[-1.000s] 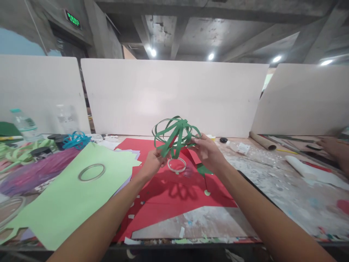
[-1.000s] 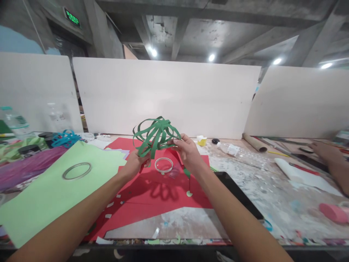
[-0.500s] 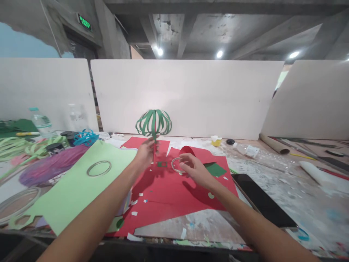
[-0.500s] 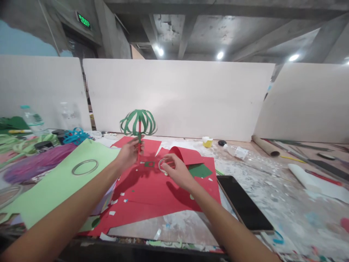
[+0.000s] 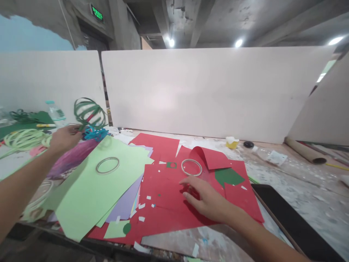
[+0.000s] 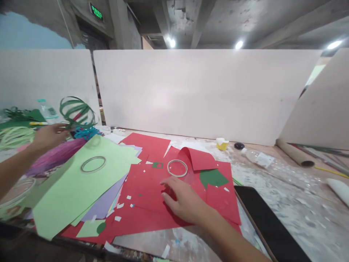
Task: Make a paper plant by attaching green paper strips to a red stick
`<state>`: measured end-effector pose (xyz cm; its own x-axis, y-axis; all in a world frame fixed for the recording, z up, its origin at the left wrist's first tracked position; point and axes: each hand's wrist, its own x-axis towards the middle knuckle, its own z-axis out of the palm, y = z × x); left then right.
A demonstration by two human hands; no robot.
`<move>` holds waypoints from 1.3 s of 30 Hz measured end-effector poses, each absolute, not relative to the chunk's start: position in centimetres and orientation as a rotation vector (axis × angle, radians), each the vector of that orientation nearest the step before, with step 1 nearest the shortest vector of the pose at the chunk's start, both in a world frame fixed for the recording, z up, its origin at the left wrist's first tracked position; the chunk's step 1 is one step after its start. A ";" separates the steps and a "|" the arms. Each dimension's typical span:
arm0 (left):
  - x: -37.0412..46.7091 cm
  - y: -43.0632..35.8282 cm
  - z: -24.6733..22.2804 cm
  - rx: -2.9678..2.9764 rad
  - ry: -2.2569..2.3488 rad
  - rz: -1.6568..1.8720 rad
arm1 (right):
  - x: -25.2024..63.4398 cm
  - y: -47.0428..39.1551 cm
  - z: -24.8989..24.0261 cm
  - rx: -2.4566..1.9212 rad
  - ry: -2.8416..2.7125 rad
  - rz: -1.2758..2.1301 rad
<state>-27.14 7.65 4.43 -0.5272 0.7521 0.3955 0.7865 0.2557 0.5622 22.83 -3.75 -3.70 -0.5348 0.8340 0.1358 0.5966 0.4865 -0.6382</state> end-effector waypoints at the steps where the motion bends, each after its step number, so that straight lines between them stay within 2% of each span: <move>1: -28.1 7.9 4.4 -1.465 -2.462 -1.037 | 22.8 -3.7 -3.7 -1.183 -2.330 0.725; 5: -30.7 8.9 3.7 -1.401 -2.493 -0.742 | 22.9 -3.6 -3.7 -1.196 -2.367 0.693; 10: -30.8 9.3 3.3 -1.469 -2.421 -0.631 | 22.9 -3.5 -3.7 -1.176 -2.364 0.668; 14: -27.2 8.4 3.6 -1.494 -2.211 -0.785 | 23.1 -3.3 -3.5 -1.145 -2.362 0.622; 17: -21.3 5.3 2.6 -1.598 -2.163 -0.981 | 23.7 -3.0 -3.1 -1.146 -2.342 0.596; 20: -14.0 0.4 0.1 -2.048 -2.042 -1.102 | 24.7 -2.8 -2.7 -1.221 -2.217 0.613; 23: -8.0 -4.0 -2.6 -2.699 -1.649 -0.784 | 26.0 -3.5 -2.6 -1.329 -2.138 0.642; 27: -4.6 -6.2 -4.6 -2.980 -1.577 -0.274 | 27.6 -5.4 -3.6 -1.484 -2.213 0.626; 32: -4.8 -6.0 -5.2 -2.950 -1.555 -0.213 | 28.3 -6.3 -4.5 -1.512 -2.359 0.535; 39: -2.9 -2.3 -1.7 -2.978 -1.366 -0.143 | 28.5 -3.1 -3.2 -1.542 -2.258 0.467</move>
<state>-2.88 -2.30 -1.75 0.6510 0.7588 0.0213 0.7468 -0.6452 0.1612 28.51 -3.15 -3.22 -0.3357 0.9353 0.1115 0.8144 0.3477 -0.4646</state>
